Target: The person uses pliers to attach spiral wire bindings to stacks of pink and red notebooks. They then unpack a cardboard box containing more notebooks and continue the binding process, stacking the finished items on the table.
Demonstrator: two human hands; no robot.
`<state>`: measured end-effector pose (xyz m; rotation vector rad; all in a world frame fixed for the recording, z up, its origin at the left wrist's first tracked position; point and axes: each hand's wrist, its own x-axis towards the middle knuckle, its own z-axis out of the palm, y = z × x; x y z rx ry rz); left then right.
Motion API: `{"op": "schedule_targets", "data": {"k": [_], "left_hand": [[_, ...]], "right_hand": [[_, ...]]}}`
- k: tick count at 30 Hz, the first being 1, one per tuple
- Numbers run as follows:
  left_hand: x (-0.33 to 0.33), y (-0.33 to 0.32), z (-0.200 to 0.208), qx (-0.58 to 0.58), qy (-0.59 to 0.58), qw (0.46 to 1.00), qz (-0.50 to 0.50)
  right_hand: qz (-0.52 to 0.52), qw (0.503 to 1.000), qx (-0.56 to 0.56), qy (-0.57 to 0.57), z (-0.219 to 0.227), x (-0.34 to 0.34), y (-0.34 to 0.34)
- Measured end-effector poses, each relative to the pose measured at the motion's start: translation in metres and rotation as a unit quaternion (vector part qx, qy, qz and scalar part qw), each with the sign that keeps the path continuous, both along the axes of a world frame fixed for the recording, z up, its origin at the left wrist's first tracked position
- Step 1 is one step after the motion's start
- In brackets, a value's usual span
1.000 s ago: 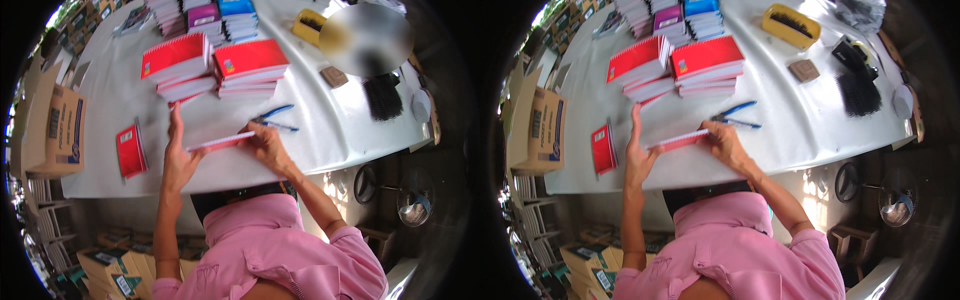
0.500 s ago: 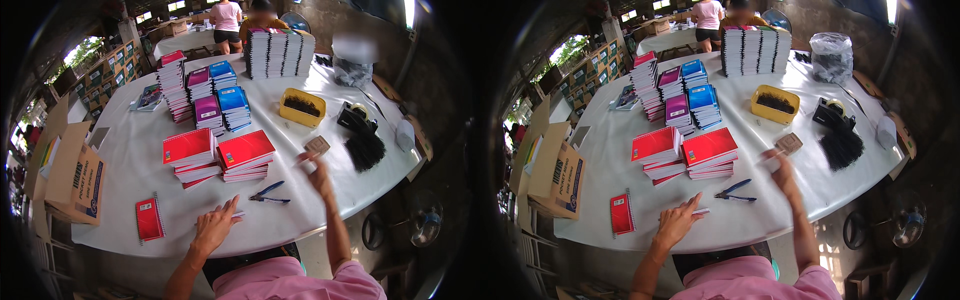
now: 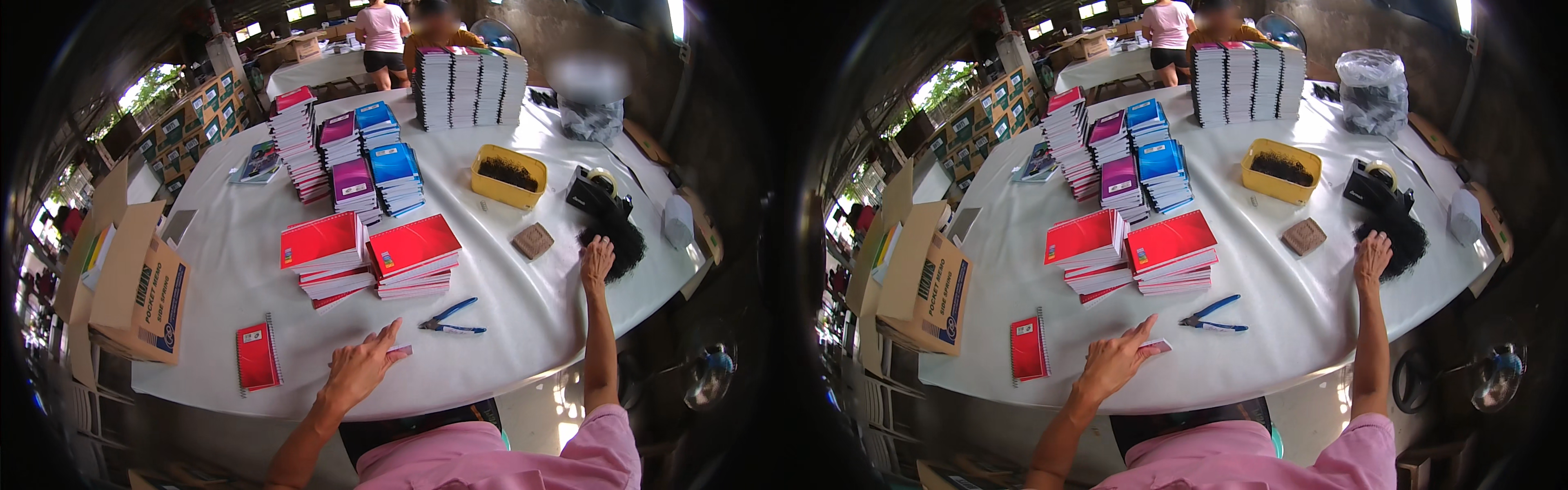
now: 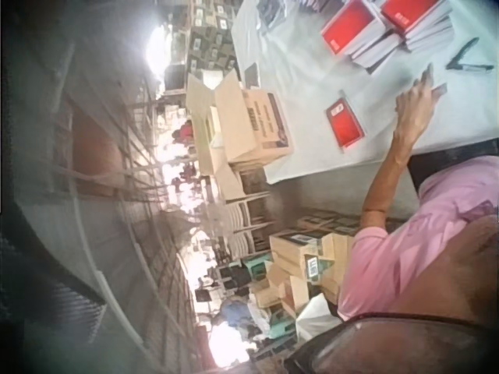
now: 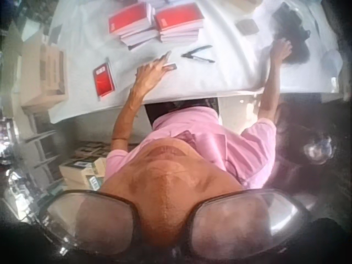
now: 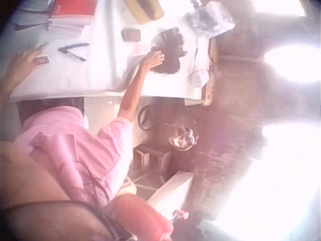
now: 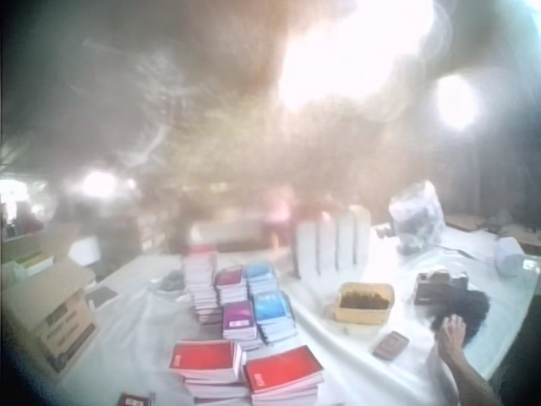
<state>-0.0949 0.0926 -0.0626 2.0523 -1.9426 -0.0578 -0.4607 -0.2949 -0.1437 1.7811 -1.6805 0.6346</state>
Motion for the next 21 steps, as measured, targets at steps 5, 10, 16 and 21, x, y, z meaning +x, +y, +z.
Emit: {"op": "schedule_targets", "data": {"k": [5, 10, 16, 21], "left_hand": [[-0.004, -0.010, 0.001, -0.002, 0.002, 1.000, -0.011], [-0.003, -0.005, 0.001, 0.001, 0.011, 1.000, 0.006], [-0.006, -0.015, -0.003, -0.012, 0.019, 1.000, 0.004], [-0.003, -0.011, -0.003, 0.005, 0.006, 0.999, 0.034]], "right_hand": [[0.070, 0.994, 0.080, 0.035, 0.000, -0.048, -0.038], [0.146, 0.982, 0.119, -0.016, 0.022, -0.040, -0.036], [0.158, 0.986, 0.051, -0.010, 0.057, -0.057, -0.046], [0.372, 0.914, 0.111, -0.115, 0.125, 0.065, 0.060]]}}
